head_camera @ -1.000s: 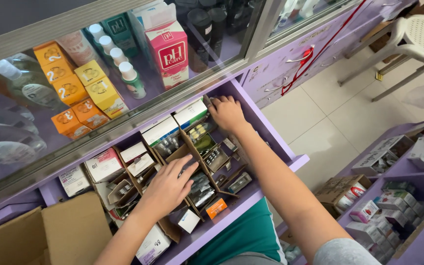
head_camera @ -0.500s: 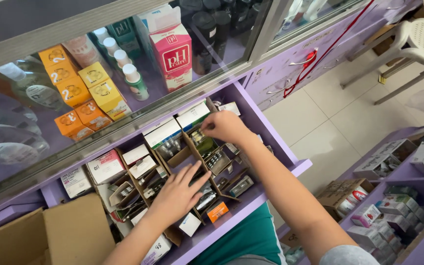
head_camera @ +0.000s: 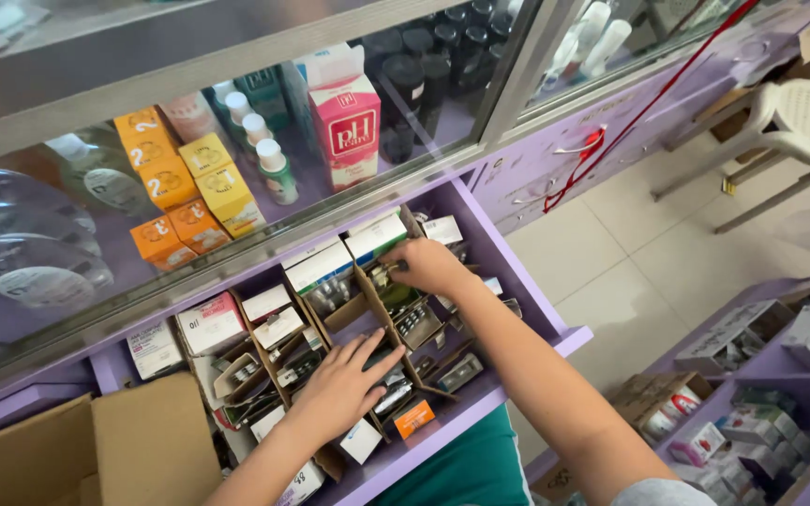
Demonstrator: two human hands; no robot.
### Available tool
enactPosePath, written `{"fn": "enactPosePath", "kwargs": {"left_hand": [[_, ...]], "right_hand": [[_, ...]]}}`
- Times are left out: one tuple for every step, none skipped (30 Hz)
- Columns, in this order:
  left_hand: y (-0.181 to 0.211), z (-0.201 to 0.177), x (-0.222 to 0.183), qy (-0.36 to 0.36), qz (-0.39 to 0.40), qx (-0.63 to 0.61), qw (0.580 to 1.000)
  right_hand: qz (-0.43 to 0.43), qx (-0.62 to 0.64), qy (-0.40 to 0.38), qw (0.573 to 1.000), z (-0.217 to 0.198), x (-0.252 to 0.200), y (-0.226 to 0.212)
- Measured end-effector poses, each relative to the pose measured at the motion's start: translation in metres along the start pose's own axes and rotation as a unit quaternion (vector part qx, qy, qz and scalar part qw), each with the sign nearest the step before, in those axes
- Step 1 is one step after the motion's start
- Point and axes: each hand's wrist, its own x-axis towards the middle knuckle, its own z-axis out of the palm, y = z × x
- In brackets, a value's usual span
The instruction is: The person organizes various medicine boxes and blister packs inside a purple drawer. They pick up items, examine them, and place them into cardboard dividers within the drawer. The person also moves a larger box on the counter to access the drawer contents.
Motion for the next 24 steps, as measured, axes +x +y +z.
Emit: {"fn": "enactPosePath", "kwargs": {"left_hand": [[0.000,0.001,-0.002,0.002,-0.001,0.001,1.000],[0.000,0.001,-0.003,0.002,-0.001,-0.004,1.000],[-0.001,0.000,-0.003,0.002,-0.001,-0.009,1.000],[-0.001,-0.002,-0.004,0.007,-0.002,-0.006,1.000],[-0.002,-0.004,-0.006,0.010,-0.004,-0.020,1.000],[-0.003,-0.006,-0.007,0.012,-0.005,-0.034,0.999],[-0.004,-0.009,-0.007,0.016,-0.005,-0.032,0.999],[-0.003,-0.011,-0.009,0.021,-0.008,-0.043,0.999],[-0.003,-0.014,-0.011,0.025,-0.012,-0.054,0.998],[-0.004,-0.013,-0.013,0.029,-0.014,-0.052,0.998],[-0.005,-0.012,-0.016,0.041,-0.015,-0.052,0.998],[-0.007,-0.012,-0.018,0.054,-0.016,-0.051,0.997],[-0.006,-0.013,-0.021,0.059,-0.018,-0.049,0.997],[-0.006,-0.014,-0.025,0.059,-0.026,-0.056,0.996],[-0.006,-0.015,-0.029,0.058,-0.034,-0.063,0.996],[-0.009,-0.011,-0.034,0.063,-0.037,-0.061,0.995],[-0.013,-0.007,-0.039,0.051,-0.042,-0.065,0.996],[-0.017,-0.003,-0.043,0.040,-0.047,-0.070,0.996],[-0.024,0.002,-0.045,0.045,-0.050,-0.067,0.995],[-0.031,0.007,-0.047,0.016,-0.052,-0.069,0.996],[-0.038,0.012,-0.050,-0.012,-0.054,-0.070,0.996],[-0.043,0.013,-0.053,-0.010,-0.059,-0.070,0.996],[-0.048,0.014,-0.055,-0.042,-0.071,-0.074,0.994],[-0.053,0.014,-0.058,-0.074,-0.083,-0.079,0.991]], "right_hand": [[-0.002,-0.001,0.001,1.000,0.002,-0.001,0.000],[-0.002,0.000,0.007,1.000,0.003,-0.002,0.000],[-0.002,0.001,0.014,1.000,0.003,-0.002,0.001],[-0.007,-0.003,0.016,1.000,0.007,-0.001,0.004],[-0.016,0.002,0.022,1.000,0.009,0.000,0.007],[-0.024,0.006,0.029,0.999,0.013,0.001,0.010],[-0.027,0.003,0.031,0.999,0.012,0.001,0.009],[-0.024,0.008,0.034,0.999,0.012,0.000,0.007],[-0.022,0.013,0.037,0.999,0.013,0.000,0.006],[-0.026,0.011,0.037,0.999,0.015,-0.001,0.006],[-0.023,0.012,0.040,0.999,0.017,-0.001,0.007],[-0.020,0.013,0.045,0.999,0.018,0.001,0.007],[-0.026,0.011,0.045,0.999,0.017,0.001,0.005],[-0.015,0.010,0.047,0.999,0.016,0.001,0.002],[-0.004,0.010,0.049,0.999,0.015,0.002,-0.001],[-0.009,0.009,0.049,0.999,0.016,0.001,-0.002],[0.009,0.007,0.048,0.999,0.017,0.001,-0.004],[0.028,0.004,0.046,0.999,0.018,0.001,-0.004],[0.022,0.002,0.047,0.999,0.016,0.002,-0.004],[0.032,0.001,0.045,0.999,0.015,0.003,-0.005],[0.041,0.000,0.042,0.998,0.015,0.003,-0.005],[0.036,0.001,0.040,0.999,0.012,0.003,-0.008],[0.041,0.001,0.040,0.998,0.010,0.003,-0.010],[0.047,0.001,0.040,0.998,0.008,0.003,-0.012]]}}
